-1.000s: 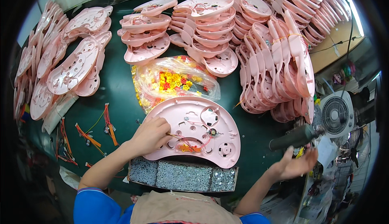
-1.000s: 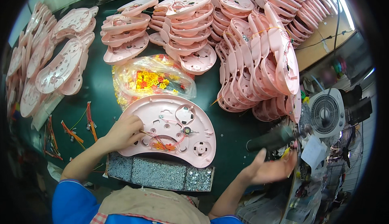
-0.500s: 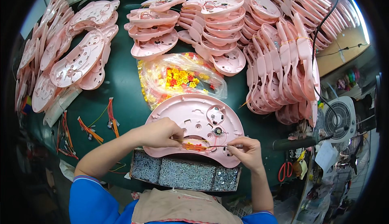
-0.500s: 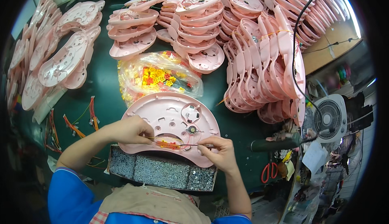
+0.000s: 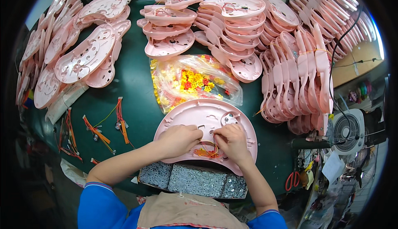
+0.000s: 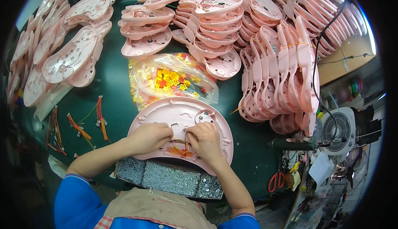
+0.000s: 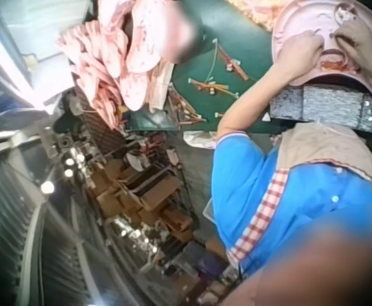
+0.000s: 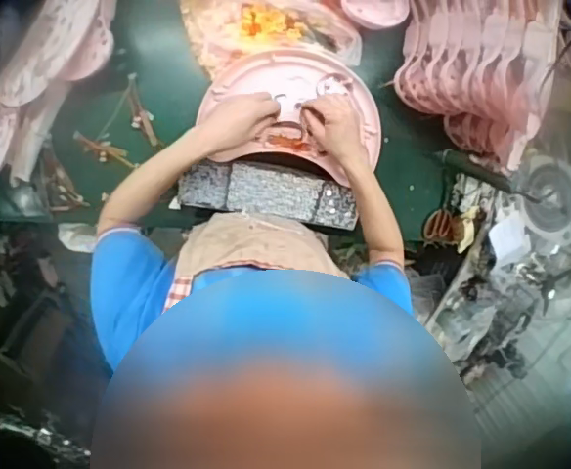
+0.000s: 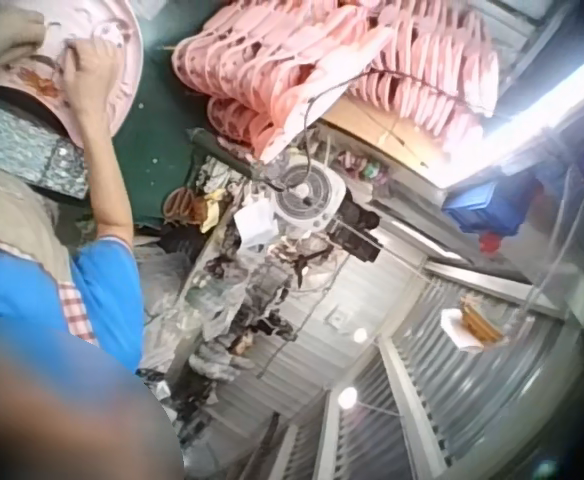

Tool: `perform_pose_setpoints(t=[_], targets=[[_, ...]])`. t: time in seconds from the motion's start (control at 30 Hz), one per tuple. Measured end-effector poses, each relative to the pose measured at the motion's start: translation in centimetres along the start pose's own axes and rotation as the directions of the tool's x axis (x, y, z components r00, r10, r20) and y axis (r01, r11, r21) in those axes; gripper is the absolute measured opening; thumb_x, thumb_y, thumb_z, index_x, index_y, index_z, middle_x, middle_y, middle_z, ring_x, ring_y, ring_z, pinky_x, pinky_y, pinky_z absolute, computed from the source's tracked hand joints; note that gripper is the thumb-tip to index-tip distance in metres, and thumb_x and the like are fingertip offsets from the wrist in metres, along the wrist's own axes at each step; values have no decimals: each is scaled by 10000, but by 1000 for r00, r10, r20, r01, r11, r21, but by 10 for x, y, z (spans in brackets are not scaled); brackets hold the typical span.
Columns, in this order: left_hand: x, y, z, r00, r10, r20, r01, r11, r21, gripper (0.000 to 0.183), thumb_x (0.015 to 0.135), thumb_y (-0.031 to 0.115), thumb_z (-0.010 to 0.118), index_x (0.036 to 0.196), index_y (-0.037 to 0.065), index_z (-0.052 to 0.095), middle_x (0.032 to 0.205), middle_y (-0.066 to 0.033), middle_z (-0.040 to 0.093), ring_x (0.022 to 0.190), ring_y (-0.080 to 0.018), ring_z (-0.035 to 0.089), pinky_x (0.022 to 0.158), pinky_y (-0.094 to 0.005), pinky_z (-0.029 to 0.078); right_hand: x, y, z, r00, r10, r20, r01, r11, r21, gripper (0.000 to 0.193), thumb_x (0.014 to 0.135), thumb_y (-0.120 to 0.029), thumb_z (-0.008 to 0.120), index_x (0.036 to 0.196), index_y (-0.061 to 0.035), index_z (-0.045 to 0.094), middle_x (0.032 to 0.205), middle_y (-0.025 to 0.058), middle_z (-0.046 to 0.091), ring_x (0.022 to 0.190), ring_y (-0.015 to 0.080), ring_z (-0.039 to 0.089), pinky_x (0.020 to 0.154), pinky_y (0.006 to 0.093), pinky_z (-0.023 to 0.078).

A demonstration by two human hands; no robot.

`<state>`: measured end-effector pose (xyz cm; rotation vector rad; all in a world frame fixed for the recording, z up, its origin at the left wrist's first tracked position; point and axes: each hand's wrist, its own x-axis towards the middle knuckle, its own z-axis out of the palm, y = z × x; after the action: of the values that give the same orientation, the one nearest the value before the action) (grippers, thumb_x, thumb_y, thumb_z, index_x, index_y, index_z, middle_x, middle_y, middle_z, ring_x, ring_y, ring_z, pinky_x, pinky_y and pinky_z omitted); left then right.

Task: The person assembles pink plastic housings by inserting small colorful plastic pieces and connecting wires using a soldering iron. They repeatedly pick up components, place them into the housing, and solder connections while working at a green table with stacks of housings nearby.

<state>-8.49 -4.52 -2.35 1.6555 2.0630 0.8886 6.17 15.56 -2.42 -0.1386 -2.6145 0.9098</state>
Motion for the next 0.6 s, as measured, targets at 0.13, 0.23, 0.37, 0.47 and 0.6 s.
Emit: perform_pose_setpoints(t=[0.13,0.23,0.37,0.47,0.6], targets=[[9,-6,9,1000,14,-19,-12,991,130,122,920,159,667,884,44,646,921,-117,615,803,-354,678,711,-469,547,0,2,1,999,24,33,-20,995,-95,99,802,-62,751,899,-73,765,776,57,611,789,235,602,811,388,431],[6,-7,13,998,30,-60,-22,991,128,128,908,165,679,858,49,661,914,-105,614,772,-349,678,687,-471,552,3,0,1,999,18,39,-13,991,-134,93,785,-92,761,879,-86,761,794,48,605,789,247,610,839,400,438],[4,-13,18,994,33,-102,-22,994,103,116,903,177,686,872,69,713,904,-87,641,753,-341,684,665,-474,553,11,-1,4,994,-11,110,29,986,-164,82,781,-105,759,862,-90,759,807,55,621,801,270,625,863,419,438],[7,-14,18,998,-13,-64,21,992,128,118,902,188,689,913,90,753,906,-76,671,782,-323,703,656,-460,562,24,-3,2,973,-5,230,60,971,-232,90,789,-104,753,877,-83,757,809,67,632,801,286,626,859,413,440],[5,-1,6,997,-42,59,24,960,280,134,886,155,651,896,66,750,912,-121,715,803,-317,743,673,-457,587,18,-2,-9,972,58,228,-41,996,-82,100,799,-115,758,891,-76,760,815,95,638,804,290,629,843,413,457]])
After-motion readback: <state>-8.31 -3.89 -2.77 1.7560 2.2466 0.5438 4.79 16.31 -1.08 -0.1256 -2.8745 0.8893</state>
